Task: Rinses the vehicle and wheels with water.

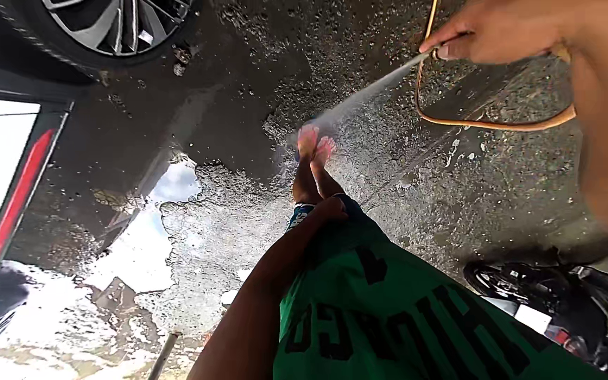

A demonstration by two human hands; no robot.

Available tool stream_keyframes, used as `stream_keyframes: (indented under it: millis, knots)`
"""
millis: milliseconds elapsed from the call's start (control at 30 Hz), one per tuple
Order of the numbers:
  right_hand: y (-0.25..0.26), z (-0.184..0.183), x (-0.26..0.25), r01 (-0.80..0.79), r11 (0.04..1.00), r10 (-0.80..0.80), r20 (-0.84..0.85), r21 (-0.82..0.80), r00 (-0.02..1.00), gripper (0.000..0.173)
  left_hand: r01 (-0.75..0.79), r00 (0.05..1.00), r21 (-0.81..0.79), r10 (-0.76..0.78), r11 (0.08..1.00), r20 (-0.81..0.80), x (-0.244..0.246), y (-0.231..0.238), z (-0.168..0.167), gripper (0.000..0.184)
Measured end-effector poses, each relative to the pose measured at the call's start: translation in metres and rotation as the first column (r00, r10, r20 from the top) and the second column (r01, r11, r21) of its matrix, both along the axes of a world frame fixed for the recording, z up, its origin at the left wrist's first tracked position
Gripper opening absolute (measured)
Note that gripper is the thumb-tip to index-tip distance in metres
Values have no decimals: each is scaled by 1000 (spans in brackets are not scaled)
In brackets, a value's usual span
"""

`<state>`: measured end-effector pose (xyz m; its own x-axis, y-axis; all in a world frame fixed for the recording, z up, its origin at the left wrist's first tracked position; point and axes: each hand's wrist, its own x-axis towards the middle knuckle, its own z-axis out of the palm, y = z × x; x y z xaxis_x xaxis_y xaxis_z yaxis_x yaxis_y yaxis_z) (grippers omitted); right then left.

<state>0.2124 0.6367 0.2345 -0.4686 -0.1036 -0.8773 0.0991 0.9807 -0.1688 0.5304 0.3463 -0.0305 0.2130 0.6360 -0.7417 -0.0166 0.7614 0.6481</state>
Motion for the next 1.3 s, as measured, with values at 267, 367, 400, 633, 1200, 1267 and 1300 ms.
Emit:
stream_keyframes:
  millis: [267, 367, 400, 633, 1200, 1267, 1300]
  knots:
    - [29, 20, 65, 86, 995, -91, -132, -46, 987, 38, -546, 836, -200, 546, 814, -59, -134, -25, 26, 39]
    - [6, 26, 92, 63, 988, -91, -198, -144, 976, 38, -935, 333, -191, 925, 298, -185, -194, -59, 12, 43]
    - [-3, 25, 99, 55, 985, -89, -211, -163, 973, 39, -977, 114, -202, 973, 72, -200, -216, -70, 11, 46]
    - [-92, 27, 108, 41, 820, -332, -417, -570, 846, 47, -813, -542, 185, 834, -552, 102, -391, -162, 90, 57]
    - [-122, -115, 24, 384, 730, -673, -494, -566, 551, 47, -477, -711, 297, -164, 827, -684, -528, -376, 296, 65]
    - [-155, -105, -11, 291, 714, -665, -487, -636, 567, 46, -430, -740, 224, -200, 875, -642, -573, -384, 319, 77]
    - [-178, -98, -29, 221, 709, -635, -472, -669, 611, 45, -439, -732, 181, -234, 880, -640, -593, -386, 326, 83]
